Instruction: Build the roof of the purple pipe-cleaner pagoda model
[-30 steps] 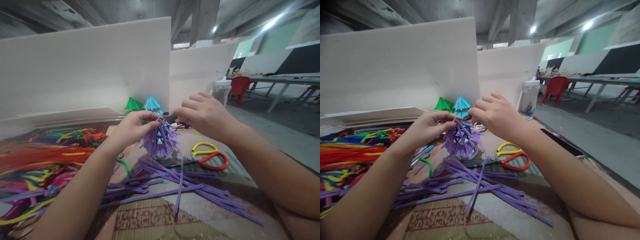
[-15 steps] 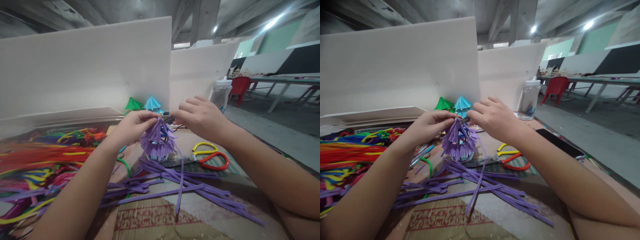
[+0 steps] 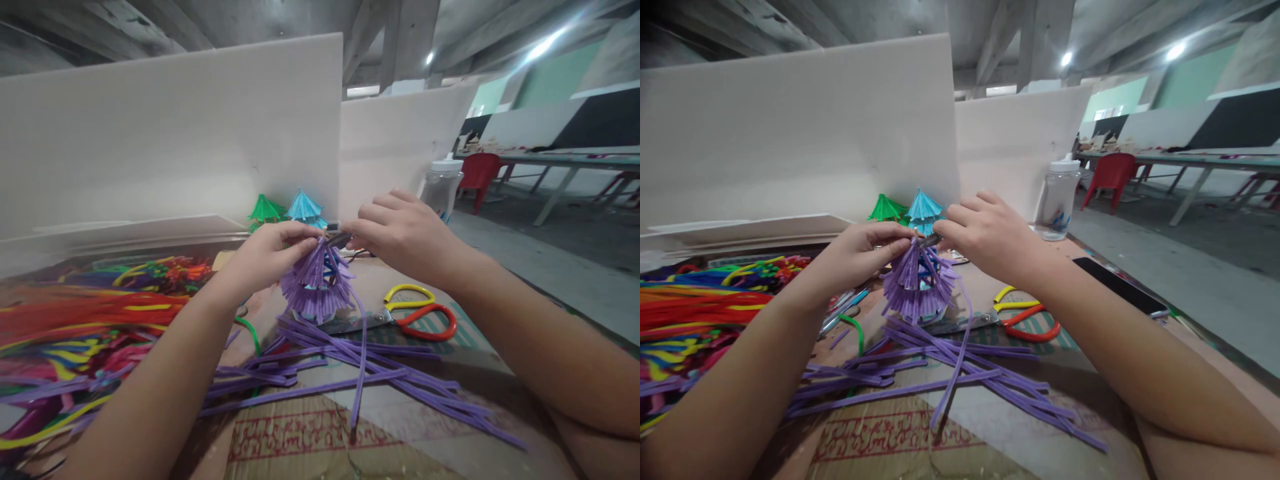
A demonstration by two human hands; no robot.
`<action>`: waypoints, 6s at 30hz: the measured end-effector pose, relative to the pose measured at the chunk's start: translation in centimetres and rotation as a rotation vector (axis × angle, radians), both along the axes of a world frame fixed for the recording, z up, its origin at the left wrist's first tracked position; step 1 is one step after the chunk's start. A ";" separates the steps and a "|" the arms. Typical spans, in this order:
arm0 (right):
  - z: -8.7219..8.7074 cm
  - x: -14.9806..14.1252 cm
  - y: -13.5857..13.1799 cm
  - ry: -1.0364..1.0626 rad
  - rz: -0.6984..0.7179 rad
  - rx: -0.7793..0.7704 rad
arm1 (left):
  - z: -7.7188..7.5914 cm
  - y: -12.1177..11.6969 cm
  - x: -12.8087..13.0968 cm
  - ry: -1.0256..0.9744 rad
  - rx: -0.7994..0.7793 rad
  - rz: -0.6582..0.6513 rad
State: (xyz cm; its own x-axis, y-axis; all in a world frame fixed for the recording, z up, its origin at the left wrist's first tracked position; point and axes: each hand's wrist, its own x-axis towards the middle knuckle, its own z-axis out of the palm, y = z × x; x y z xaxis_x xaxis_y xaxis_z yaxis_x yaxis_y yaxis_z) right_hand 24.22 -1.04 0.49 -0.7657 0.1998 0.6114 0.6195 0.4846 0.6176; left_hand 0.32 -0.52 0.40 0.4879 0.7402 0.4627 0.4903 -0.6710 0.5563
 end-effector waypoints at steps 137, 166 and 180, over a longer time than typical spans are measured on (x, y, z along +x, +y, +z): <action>1.0 0.0 -1.1 -0.038 -0.012 -0.140 | -0.3 -0.5 0.3 0.066 0.139 0.015; 0.7 -0.3 -1.3 -0.071 -0.011 -0.066 | -0.4 -0.4 0.3 0.073 0.150 0.003; 0.7 -0.2 -1.2 -0.080 0.002 0.007 | -0.4 -0.3 0.3 0.072 0.146 0.011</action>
